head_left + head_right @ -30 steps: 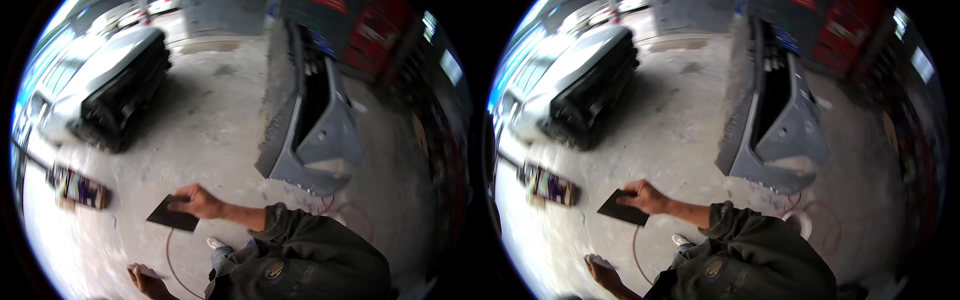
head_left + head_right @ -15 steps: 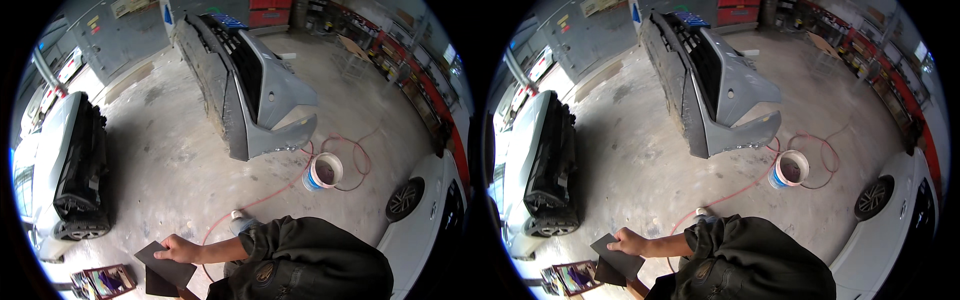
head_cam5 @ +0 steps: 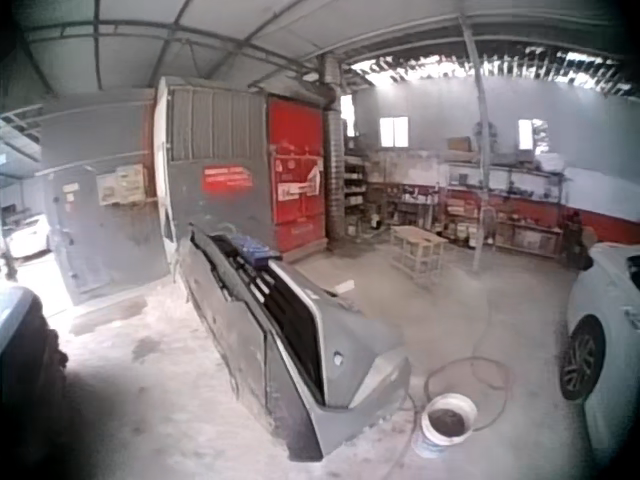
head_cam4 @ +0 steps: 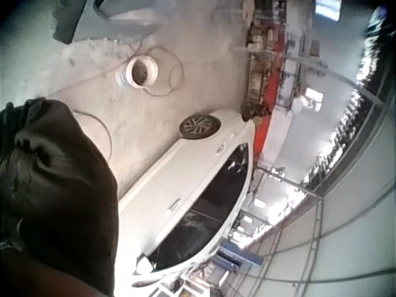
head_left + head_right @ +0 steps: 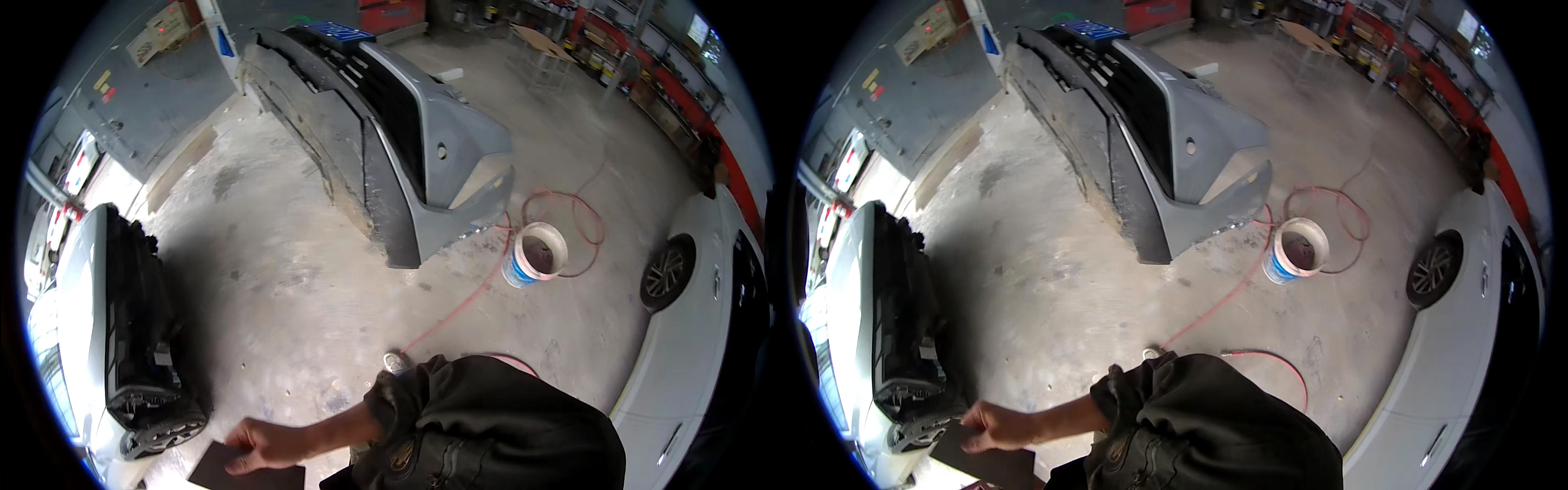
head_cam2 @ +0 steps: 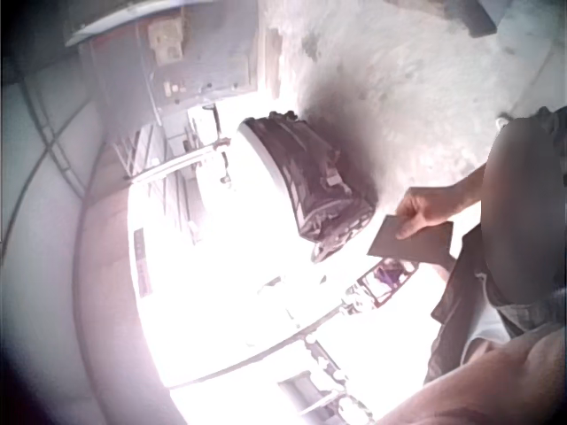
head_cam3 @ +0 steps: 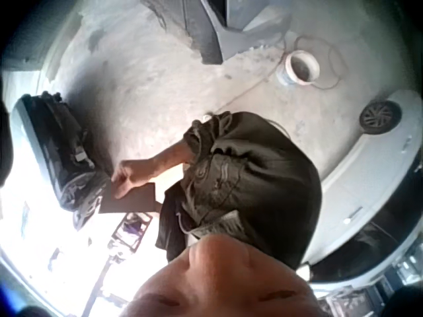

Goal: The person applies a yellow body filler to a detached gray car bumper using a metal putty knife. They spread the filler over damaged areas on the bumper's surface and edges, smoothing it out to fill imperfections. The person works on multiple sections of the bumper, occasionally scraping excess filler from the tool.

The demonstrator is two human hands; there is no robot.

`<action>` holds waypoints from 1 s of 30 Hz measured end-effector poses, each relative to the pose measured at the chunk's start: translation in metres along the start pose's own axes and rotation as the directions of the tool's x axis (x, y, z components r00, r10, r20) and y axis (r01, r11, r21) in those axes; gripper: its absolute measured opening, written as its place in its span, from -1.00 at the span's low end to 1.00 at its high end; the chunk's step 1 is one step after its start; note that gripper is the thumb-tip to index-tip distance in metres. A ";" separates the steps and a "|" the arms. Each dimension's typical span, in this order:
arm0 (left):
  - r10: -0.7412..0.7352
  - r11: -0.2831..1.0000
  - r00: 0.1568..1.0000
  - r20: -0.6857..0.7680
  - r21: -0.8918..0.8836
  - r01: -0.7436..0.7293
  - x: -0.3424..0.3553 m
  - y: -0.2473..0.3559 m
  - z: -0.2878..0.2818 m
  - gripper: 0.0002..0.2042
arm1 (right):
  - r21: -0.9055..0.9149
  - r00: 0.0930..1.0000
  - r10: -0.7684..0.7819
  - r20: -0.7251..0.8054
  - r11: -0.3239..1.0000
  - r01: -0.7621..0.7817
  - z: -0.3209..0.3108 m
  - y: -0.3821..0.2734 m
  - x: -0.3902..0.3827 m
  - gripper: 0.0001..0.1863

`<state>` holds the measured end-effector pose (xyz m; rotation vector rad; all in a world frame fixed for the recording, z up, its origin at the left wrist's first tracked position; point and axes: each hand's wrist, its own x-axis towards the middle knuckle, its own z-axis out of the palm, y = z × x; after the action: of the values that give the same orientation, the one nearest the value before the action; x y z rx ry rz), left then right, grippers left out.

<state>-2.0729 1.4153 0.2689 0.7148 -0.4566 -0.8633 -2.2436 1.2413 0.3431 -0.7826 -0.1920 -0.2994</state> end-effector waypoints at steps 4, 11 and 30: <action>-0.085 0.996 0.906 0.415 0.015 0.086 0.047 0.001 -0.034 -0.75 | -0.513 0.852 -0.389 -0.350 0.841 0.173 -0.051 -0.052 0.009 -0.66; -0.141 0.905 0.989 0.053 0.411 0.107 0.116 -0.040 0.001 -0.60 | -0.767 0.825 -0.479 -0.301 0.636 0.089 -0.061 -0.090 -0.026 -0.71; -0.596 0.801 0.635 0.491 0.317 0.508 0.183 -0.022 0.073 -0.75 | -0.537 0.239 -0.525 -0.817 0.843 0.019 -0.045 -0.031 -0.052 -0.68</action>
<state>-2.0245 1.2296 0.3173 0.7376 -0.8738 -1.6770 -2.3008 1.1982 0.3180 -0.8679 0.9801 -1.1817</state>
